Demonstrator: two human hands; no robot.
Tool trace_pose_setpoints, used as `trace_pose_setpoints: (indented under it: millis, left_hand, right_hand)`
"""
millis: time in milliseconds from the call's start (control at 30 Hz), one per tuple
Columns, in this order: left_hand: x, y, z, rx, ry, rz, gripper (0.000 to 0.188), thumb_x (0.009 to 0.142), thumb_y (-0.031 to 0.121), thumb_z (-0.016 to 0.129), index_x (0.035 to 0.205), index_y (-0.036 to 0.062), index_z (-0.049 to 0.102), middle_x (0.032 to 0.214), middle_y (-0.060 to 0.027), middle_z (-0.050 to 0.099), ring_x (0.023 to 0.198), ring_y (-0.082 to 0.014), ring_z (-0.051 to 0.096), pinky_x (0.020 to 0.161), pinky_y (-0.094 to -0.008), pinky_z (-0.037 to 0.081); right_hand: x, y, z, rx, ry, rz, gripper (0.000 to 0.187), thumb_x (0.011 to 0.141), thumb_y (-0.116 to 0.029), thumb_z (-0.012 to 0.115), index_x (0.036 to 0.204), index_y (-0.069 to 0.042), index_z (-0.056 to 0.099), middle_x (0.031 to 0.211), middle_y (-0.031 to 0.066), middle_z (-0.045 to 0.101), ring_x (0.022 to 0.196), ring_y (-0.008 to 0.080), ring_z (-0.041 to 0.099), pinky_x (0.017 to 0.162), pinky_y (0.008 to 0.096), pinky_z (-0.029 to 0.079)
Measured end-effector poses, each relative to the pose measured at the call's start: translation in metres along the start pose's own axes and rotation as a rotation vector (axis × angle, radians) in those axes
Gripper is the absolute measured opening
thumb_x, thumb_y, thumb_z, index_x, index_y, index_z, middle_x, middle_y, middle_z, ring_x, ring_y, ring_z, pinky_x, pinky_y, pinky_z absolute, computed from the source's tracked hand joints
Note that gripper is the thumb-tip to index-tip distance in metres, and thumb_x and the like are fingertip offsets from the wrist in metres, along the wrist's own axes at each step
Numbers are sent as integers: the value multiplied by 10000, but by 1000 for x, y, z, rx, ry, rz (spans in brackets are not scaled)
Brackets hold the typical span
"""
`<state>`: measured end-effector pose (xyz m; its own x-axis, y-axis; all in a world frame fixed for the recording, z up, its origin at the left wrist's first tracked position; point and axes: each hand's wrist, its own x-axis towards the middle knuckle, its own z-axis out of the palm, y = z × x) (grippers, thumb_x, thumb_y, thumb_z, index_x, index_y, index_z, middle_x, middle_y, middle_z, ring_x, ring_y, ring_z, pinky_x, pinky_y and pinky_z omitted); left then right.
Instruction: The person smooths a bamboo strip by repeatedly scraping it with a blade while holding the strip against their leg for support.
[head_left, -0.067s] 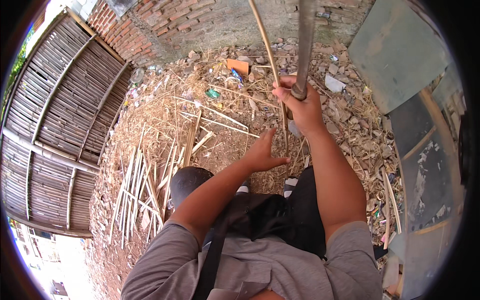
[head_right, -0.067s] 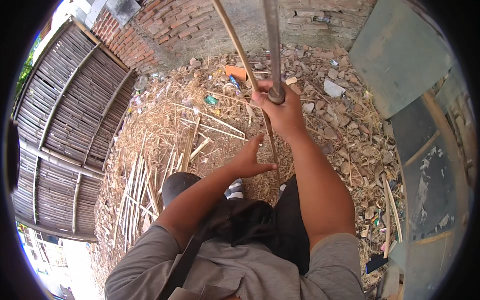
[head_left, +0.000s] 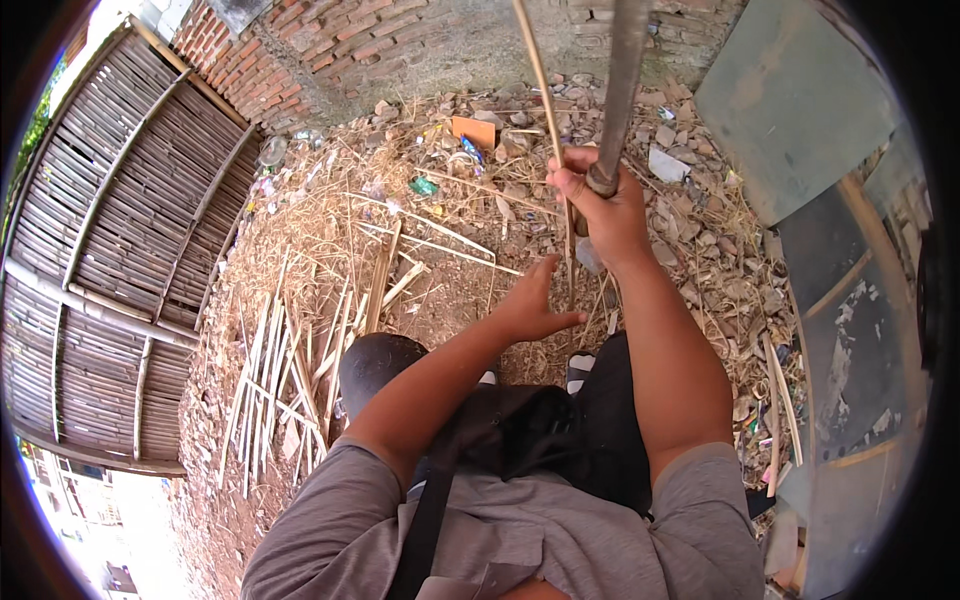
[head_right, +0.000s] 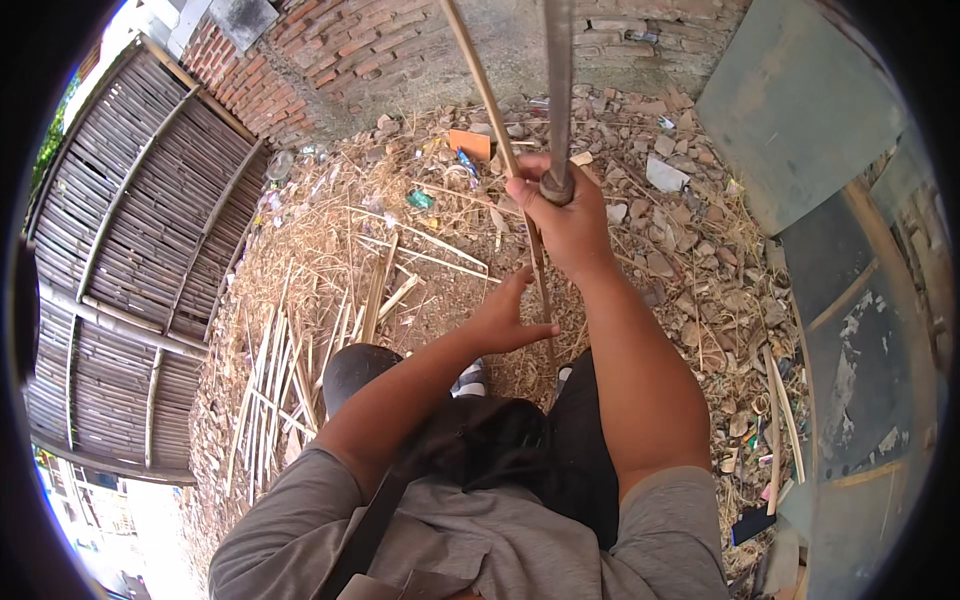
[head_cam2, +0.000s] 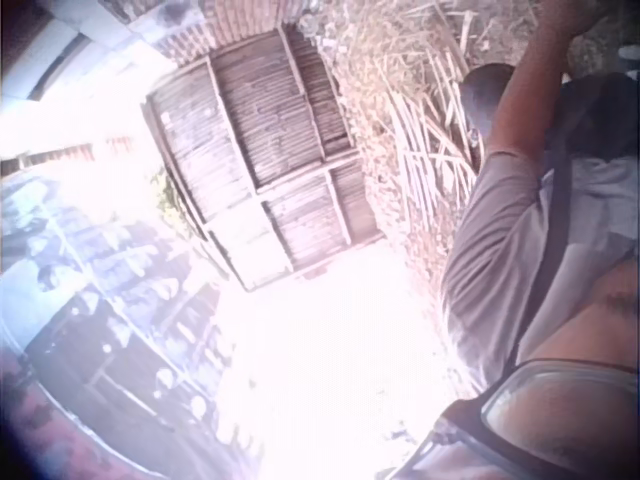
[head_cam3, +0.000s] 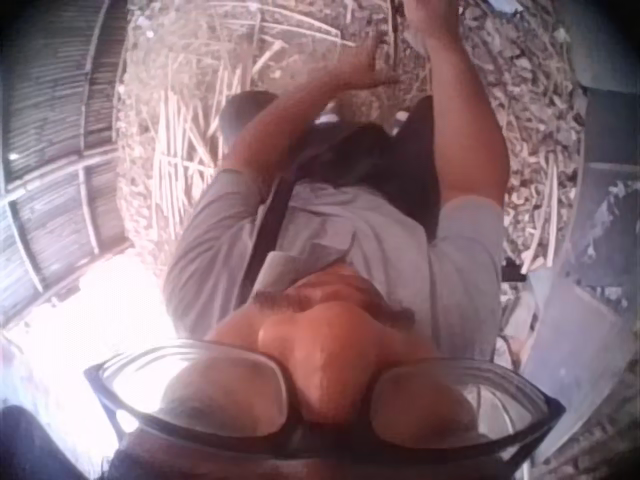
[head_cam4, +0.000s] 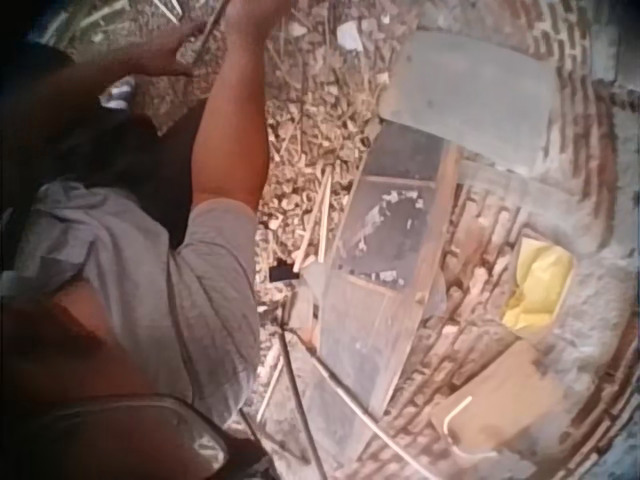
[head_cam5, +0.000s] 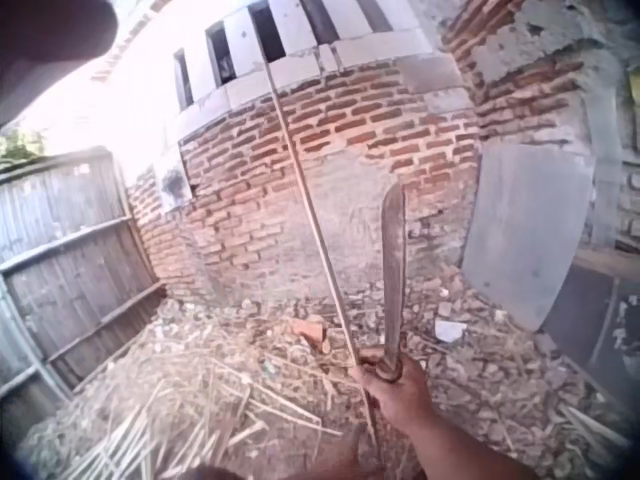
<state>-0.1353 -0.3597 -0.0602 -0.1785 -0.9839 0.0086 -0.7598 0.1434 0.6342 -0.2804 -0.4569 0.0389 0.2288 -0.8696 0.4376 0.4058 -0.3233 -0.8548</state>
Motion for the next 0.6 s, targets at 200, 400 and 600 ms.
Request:
trace_pose_setpoints:
  millis: [200, 400, 600]
  left_hand:
    - [34, -12, 28, -68, 138, 21, 608, 944, 272, 684, 1411, -20, 427, 1200, -318, 625, 1113, -457, 624, 946, -513, 492]
    - [41, -15, -40, -86, 372, -168, 461, 1011, 259, 638, 1389, 63, 461, 867, -137, 698, 659, -181, 656, 571, -372, 502]
    - [12, 22, -166, -128, 239, -208, 402, 1035, 365, 597, 1292, 60, 553, 753, -15, 591, 626, -90, 512, 548, -287, 401]
  right_hand:
    - [2, -18, -16, 167, 150, -14, 286, 959, -165, 721, 1172, 18, 668, 1031, 82, 726, 941, 166, 706, 814, 292, 555]
    - [16, -19, -39, 233, 362, -3, 293, 963, -198, 722, 1167, -2, 647, 1089, 134, 726, 897, 198, 725, 723, 293, 561]
    - [24, -11, -69, 131, 527, 35, 253, 910, -219, 791, 1031, -45, 653, 808, 8, 617, 562, 98, 545, 505, 268, 470]
